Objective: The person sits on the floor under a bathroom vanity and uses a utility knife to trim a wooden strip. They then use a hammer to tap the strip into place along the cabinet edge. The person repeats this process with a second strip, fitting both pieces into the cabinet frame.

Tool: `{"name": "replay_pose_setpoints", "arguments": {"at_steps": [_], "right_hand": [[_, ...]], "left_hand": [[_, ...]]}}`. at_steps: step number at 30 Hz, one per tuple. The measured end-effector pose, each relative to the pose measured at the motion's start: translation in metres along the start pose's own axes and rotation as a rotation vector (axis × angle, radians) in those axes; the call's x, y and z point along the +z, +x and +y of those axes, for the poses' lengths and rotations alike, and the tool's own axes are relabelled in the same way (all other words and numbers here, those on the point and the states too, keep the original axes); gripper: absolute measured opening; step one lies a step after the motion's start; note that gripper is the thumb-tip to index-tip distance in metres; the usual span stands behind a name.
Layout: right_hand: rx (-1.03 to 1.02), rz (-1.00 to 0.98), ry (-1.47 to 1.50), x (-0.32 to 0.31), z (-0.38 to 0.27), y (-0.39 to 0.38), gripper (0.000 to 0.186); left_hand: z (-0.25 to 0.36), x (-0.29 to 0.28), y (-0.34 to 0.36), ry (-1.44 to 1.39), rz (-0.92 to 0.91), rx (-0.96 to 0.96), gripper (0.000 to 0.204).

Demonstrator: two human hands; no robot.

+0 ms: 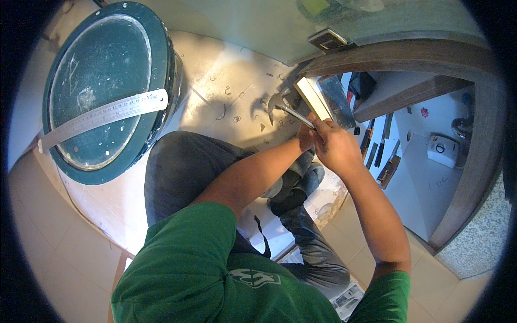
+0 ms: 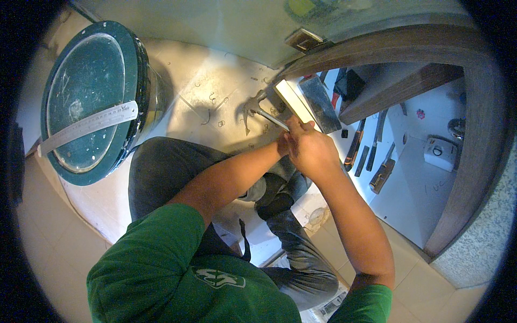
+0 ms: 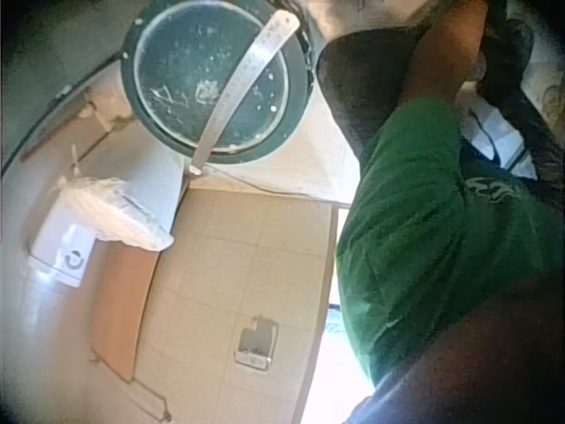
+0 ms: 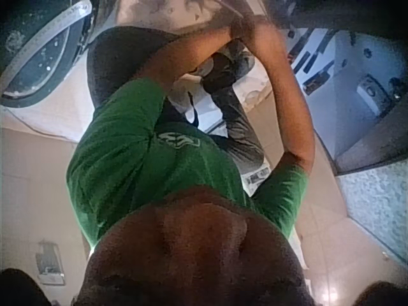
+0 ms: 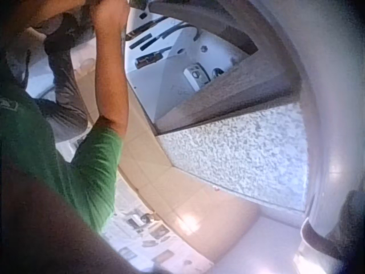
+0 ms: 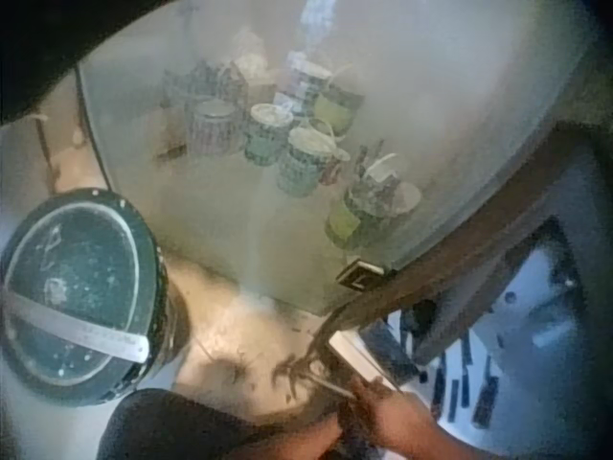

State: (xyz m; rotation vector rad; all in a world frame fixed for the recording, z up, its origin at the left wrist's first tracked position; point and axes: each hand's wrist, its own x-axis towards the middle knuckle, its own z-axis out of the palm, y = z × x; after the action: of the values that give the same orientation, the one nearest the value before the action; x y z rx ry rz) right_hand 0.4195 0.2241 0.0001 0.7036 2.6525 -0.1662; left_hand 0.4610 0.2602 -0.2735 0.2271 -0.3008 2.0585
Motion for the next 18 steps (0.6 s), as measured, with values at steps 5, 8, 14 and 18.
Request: {"name": "replay_pose_setpoints", "arguments": {"at_steps": [5,8,14,18], "right_hand": [[-0.010,-0.025,0.004,-0.010,-0.008,0.014,0.036],[0.046,-0.022,0.026,-0.001,0.006,0.009,0.034],[0.022,-0.009,0.021,-0.003,0.002,0.011,0.030],[0.035,-0.007,0.028,0.000,0.006,0.010,0.029]], "left_hand": [[-0.019,-0.055,-0.009,0.732,0.062,0.026,0.040],[0.004,-0.010,-0.009,1.762,-0.018,0.142,0.037],[-0.014,-0.042,0.001,1.214,0.241,0.109,0.025],[0.001,-0.032,0.004,1.431,0.157,-0.145,0.026]]}}
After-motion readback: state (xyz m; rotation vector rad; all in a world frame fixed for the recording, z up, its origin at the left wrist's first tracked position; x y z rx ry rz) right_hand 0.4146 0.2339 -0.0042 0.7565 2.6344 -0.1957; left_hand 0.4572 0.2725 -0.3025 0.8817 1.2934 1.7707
